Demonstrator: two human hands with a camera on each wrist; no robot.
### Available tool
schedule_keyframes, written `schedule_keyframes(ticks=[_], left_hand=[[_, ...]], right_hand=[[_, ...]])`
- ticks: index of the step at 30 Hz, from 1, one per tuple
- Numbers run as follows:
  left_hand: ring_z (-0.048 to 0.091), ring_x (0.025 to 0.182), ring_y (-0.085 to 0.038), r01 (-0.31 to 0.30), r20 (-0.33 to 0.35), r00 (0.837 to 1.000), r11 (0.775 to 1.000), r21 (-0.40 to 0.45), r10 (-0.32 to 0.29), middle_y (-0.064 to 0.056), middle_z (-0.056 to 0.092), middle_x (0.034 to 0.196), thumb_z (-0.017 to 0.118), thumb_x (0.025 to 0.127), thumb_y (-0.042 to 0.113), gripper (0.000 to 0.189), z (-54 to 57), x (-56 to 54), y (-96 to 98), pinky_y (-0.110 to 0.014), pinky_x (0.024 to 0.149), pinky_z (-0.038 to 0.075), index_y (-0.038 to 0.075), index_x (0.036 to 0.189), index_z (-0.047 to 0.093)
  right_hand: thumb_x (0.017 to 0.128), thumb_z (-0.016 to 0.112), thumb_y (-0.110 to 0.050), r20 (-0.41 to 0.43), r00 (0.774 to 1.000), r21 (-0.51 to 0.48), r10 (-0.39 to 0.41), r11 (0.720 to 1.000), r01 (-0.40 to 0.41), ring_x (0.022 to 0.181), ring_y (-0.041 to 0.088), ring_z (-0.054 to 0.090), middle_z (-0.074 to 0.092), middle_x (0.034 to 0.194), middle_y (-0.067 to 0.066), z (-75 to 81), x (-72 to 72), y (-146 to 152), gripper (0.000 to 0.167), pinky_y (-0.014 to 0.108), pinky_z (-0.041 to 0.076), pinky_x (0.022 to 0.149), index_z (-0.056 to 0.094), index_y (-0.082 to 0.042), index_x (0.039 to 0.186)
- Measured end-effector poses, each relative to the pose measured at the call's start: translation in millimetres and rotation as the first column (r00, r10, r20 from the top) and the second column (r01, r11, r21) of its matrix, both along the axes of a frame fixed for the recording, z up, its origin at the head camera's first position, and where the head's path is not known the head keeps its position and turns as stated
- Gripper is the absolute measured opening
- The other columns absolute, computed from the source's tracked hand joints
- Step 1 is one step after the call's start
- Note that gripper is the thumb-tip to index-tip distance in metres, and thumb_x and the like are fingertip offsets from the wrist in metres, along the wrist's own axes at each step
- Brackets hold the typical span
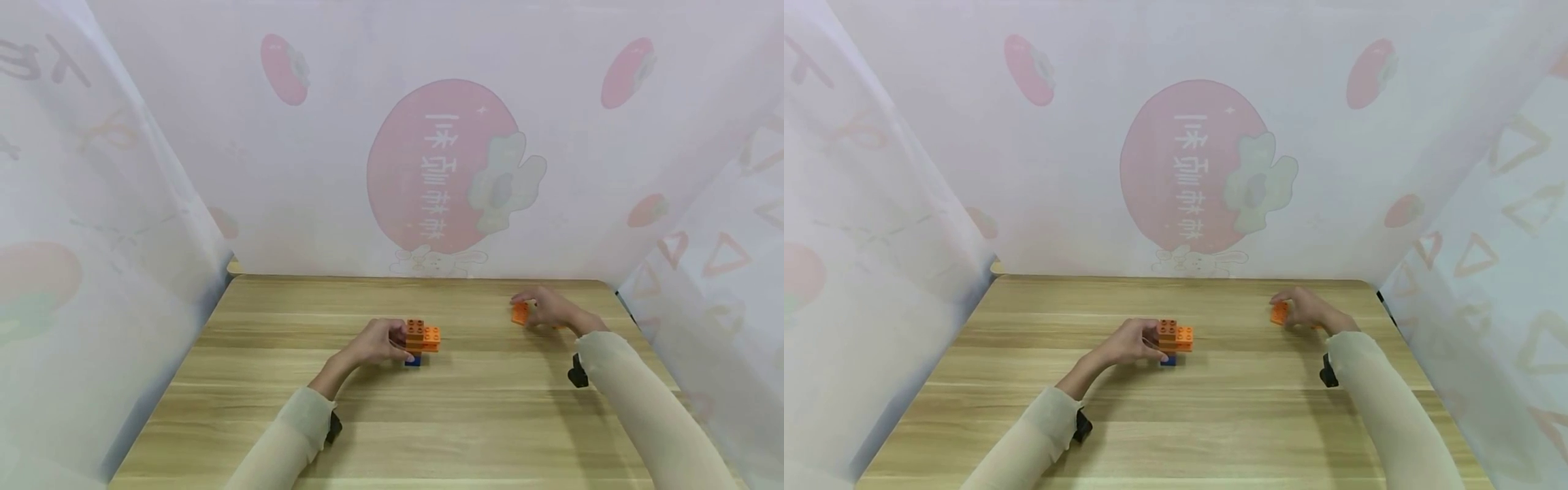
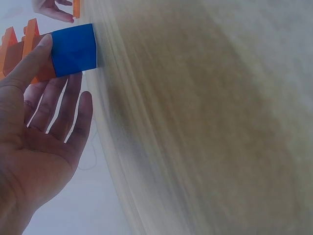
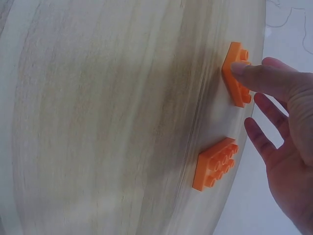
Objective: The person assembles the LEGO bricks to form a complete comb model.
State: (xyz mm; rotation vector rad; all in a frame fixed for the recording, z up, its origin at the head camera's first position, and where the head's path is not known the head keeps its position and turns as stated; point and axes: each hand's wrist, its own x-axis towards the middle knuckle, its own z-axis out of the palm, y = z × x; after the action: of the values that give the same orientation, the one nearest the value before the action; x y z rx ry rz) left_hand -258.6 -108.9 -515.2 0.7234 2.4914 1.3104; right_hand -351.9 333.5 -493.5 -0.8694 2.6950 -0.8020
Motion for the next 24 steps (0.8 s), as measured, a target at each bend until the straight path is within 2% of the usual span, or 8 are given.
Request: schedule_keyframes(ticks=[8, 16, 24], left_hand=[[0.071, 0.089, -0.011, 0.001, -0.002, 1.000, 1.000, -0.007, -0.001, 0.001, 0.075, 0.097, 0.093, 0.082, 0.012, 0.031, 0.9, -0.7, 0.3, -0.027, 0.080, 0.062, 0.008, 0.097, 0.066], [0.071, 0.089, -0.011, 0.000, -0.011, 1.000, 1.000, -0.019, -0.001, 0.001, 0.075, 0.097, 0.093, 0.082, 0.012, 0.031, 2.2, -0.9, 0.1, -0.027, 0.080, 0.061, 0.009, 0.098, 0.067], [0.070, 0.089, -0.010, -0.012, -0.009, 1.000, 0.999, -0.031, 0.012, 0.001, 0.076, 0.097, 0.093, 0.082, 0.012, 0.031, 2.3, 0.3, -0.2, -0.026, 0.081, 0.061, 0.009, 0.098, 0.068]], right_hand=[[0.077, 0.081, 0.014, -0.009, 1.000, 0.033, 0.011, 0.999, -0.011, 0.135, 0.057, 0.050, 0.060, 0.143, 0.033, -3.2, -3.2, 0.9, 0.057, 0.073, 0.044, 0.107, 0.067, 0.009, 0.133], [0.075, 0.074, 0.019, -0.073, 0.997, 0.045, 0.030, 0.999, -0.027, 0.131, 0.057, 0.054, 0.060, 0.142, 0.033, -8.4, -2.8, 2.2, 0.055, 0.070, 0.050, 0.102, 0.069, 0.010, 0.129], [0.074, 0.082, 0.013, -0.098, 0.995, 0.035, 0.029, 0.999, -0.026, 0.124, 0.056, 0.059, 0.066, 0.134, 0.032, -15.6, -4.2, 0.1, 0.047, 0.067, 0.053, 0.099, 0.075, 0.007, 0.120]])
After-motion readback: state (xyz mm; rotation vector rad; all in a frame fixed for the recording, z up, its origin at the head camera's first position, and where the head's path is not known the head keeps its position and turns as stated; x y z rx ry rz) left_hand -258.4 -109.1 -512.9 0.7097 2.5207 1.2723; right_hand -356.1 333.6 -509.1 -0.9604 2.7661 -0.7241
